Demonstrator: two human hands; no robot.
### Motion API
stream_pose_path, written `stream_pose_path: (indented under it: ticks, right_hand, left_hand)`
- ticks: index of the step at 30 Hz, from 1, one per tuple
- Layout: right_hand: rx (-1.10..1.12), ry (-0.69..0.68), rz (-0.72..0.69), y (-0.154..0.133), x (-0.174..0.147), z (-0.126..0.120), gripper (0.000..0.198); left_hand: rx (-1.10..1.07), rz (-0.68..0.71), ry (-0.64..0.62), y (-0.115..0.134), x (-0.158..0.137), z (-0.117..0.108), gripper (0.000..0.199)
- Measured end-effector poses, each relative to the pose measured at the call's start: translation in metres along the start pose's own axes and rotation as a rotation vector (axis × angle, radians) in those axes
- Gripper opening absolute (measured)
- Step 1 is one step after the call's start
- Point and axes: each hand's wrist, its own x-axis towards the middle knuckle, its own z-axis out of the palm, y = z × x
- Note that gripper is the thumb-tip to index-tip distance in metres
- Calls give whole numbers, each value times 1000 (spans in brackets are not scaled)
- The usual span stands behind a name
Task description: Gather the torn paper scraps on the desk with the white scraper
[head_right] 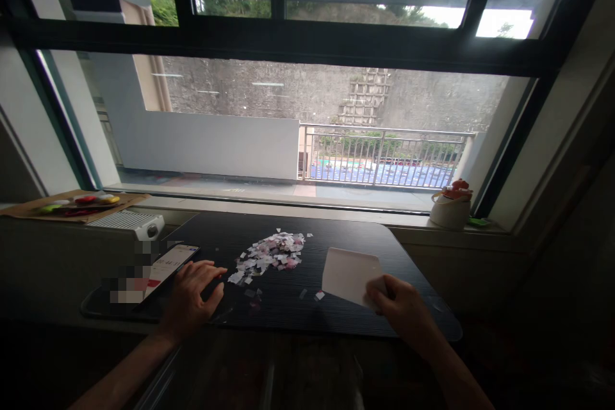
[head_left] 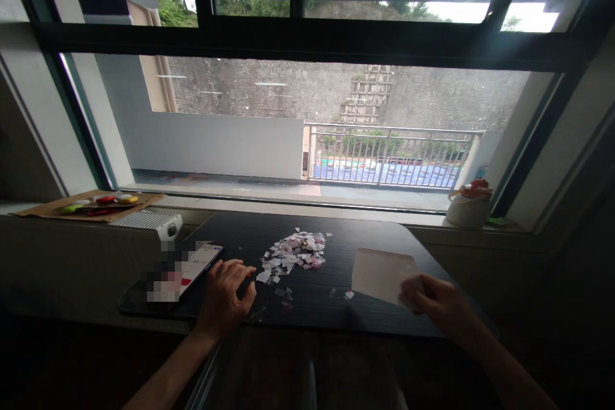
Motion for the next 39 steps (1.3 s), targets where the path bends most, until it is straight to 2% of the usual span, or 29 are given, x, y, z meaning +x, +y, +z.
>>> stream_pose_path:
  ticks: [9, 14, 19, 25, 28, 35, 39]
  right_hand:
    - [59, 19, 92, 12, -4, -9, 32]
    - [96, -40, 66, 4, -7, -1, 32]
    - [72, -53, 105, 7, -12, -9, 31]
    - [193, -43, 70, 8, -10, 0, 30]
    - [180, -34, 85, 10, -11, 2, 28]
    - [148, -38, 105, 10, -26, -20, 25]
    - [84, -79, 81, 7, -23, -12, 25]
  left_hand:
    - [1, 5, 15, 0, 0, 0, 19]
    - [4, 4, 29, -1, 0, 1, 19]
    - [-7, -9, 16, -2, 0, 1, 20]
    - [-1, -21, 0, -3, -1, 1, 19]
    - [8, -5, 6, -3, -1, 1, 19]
    - [16, 33, 39, -4, 0, 0, 17]
    - [19, 46, 41, -6, -1, 1, 18]
